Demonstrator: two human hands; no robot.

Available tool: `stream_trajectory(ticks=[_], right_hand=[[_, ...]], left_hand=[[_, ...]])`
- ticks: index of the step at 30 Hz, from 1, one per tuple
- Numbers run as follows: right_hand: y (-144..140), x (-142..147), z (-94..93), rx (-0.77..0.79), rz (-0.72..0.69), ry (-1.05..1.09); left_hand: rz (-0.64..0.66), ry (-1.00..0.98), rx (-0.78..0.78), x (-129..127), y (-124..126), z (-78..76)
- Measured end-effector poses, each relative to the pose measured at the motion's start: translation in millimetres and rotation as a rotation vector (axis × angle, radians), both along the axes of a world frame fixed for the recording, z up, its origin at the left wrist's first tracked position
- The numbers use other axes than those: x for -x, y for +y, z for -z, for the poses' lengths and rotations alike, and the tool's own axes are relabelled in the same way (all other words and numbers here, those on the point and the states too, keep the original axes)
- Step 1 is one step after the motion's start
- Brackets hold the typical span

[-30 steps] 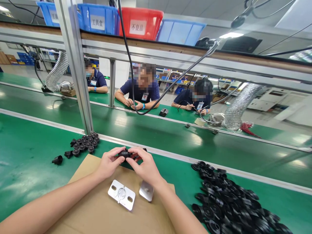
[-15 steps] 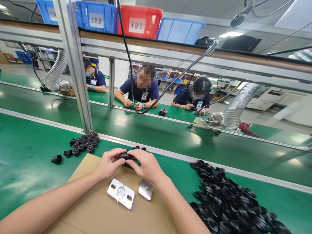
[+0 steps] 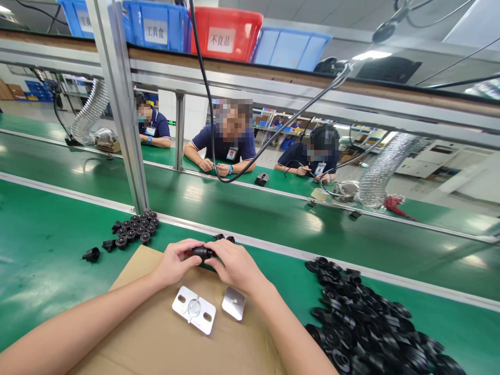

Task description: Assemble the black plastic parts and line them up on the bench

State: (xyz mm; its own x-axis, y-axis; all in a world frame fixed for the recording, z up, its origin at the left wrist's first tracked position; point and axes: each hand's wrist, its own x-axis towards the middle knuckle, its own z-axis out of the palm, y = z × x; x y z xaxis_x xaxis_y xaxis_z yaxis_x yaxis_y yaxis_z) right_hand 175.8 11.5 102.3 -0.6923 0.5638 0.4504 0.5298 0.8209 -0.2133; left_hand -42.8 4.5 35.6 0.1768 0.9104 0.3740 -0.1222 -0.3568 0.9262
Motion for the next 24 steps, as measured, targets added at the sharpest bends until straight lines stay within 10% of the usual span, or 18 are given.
stream_trajectory(ticks=[8,16,24], right_hand=[[-2.9,4.9,1.8,0.078,0.217,-0.083],[-1.6,-4.5,-3.8,0.05,0.016,0.005],[-2.1,2.3,0.4,0.224,0.16,0.113]], left_hand=[[-0.021,0.068,-0.058,-0.7,-1.9,-3.6],[-0.019,-0.063,0.061,1.4,5.4,1.4],[0.007,-0.063,-0.032,0.0,2.2,1.6]])
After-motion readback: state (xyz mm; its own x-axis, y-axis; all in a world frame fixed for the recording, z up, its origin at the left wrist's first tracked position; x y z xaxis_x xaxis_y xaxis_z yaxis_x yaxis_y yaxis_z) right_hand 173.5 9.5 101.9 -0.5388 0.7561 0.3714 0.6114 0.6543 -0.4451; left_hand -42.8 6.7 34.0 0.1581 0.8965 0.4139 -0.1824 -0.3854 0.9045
